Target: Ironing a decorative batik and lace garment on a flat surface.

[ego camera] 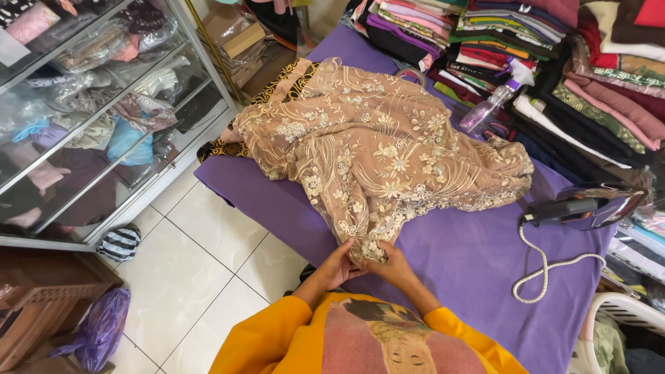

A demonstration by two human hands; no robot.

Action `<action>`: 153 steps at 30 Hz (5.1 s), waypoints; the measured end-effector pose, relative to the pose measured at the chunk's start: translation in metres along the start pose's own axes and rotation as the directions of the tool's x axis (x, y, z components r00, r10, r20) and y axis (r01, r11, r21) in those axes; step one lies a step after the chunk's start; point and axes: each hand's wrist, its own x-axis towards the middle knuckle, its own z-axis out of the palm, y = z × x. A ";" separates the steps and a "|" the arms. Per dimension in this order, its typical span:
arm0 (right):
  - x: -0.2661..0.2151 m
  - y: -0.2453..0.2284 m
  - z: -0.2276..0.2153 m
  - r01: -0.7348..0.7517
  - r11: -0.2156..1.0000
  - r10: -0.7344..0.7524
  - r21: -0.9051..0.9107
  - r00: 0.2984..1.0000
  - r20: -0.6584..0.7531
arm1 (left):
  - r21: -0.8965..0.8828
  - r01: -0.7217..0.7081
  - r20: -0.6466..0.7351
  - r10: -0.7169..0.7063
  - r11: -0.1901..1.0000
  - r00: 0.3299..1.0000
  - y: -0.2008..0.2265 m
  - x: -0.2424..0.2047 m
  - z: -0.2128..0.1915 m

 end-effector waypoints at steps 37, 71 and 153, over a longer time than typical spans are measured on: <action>0.032 -0.074 -0.032 0.066 0.954 -0.093 -0.292 0.993 -0.078 | 0.004 -0.631 -0.105 0.628 0.775 0.771 0.214 -0.025 0.087; 0.061 -0.004 -0.009 0.166 0.754 -0.076 -0.636 0.983 0.166 | 0.285 -0.139 -0.443 0.259 0.948 0.859 0.011 -0.017 -0.018; -0.241 0.253 -0.245 -0.629 0.772 0.635 -0.093 0.753 0.174 | 0.891 -0.159 -0.384 0.892 0.426 0.238 -0.006 0.029 -0.054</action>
